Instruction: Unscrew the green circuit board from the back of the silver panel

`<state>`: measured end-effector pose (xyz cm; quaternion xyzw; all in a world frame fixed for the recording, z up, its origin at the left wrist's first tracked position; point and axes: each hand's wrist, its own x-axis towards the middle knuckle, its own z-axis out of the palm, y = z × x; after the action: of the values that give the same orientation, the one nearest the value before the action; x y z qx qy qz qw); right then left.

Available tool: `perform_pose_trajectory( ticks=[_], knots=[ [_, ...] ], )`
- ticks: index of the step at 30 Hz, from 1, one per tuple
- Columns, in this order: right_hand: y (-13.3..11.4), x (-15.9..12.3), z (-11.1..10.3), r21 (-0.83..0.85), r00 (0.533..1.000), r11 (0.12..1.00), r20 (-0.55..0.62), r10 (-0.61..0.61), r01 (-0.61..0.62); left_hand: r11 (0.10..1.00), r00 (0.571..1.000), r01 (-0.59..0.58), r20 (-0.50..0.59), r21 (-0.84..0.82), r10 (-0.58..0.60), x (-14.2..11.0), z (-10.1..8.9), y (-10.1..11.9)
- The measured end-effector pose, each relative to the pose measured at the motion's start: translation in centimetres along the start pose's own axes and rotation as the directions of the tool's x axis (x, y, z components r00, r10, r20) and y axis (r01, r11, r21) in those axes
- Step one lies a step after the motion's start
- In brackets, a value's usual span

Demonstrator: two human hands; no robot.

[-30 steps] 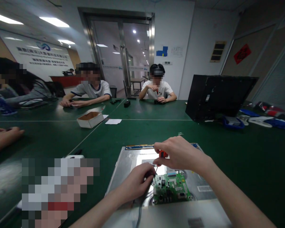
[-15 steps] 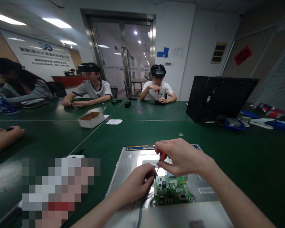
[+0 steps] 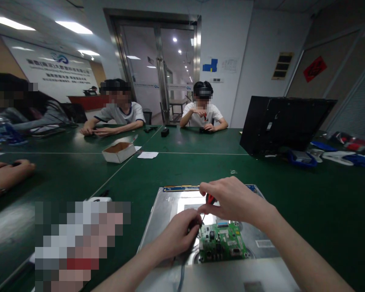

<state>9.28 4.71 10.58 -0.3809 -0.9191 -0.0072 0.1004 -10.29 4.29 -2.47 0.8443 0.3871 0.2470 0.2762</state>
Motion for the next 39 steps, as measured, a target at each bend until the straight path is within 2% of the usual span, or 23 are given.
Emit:
perform_pose_trajectory(
  ticks=[5, 14, 23, 32, 39],
  knots=[
    [-0.29, 0.33, 0.26, -0.038, 1.000, 0.999, -0.003, 0.007, -0.007, 1.000, 1.000, -0.015, 0.001, -0.003, 0.015, 0.15, 0.09, -0.14],
    [-0.41, 0.21, 0.22, 0.082, 1.000, 0.997, -0.017, -0.011, 0.012, 0.998, 1.000, -0.028, 0.010, -0.051, 0.028, 0.25, 0.08, -0.26],
    [-0.24, 0.34, 0.20, -0.069, 1.000, 0.998, -0.012, 0.010, -0.010, 1.000, 0.999, -0.025, 0.034, -0.009, 0.025, 0.09, -0.38, 0.38],
    [-0.20, 0.03, -0.02, 0.057, 0.998, 0.996, -0.024, -0.064, 0.065, 0.999, 0.997, -0.039, 0.059, -0.029, 0.041, 0.08, -0.36, 0.00],
    [-0.23, 0.54, 0.37, -0.043, 0.999, 0.999, -0.022, 0.030, -0.031, 0.999, 0.999, -0.036, 0.041, 0.014, 0.036, 0.01, -0.55, 0.51]
  ],
)
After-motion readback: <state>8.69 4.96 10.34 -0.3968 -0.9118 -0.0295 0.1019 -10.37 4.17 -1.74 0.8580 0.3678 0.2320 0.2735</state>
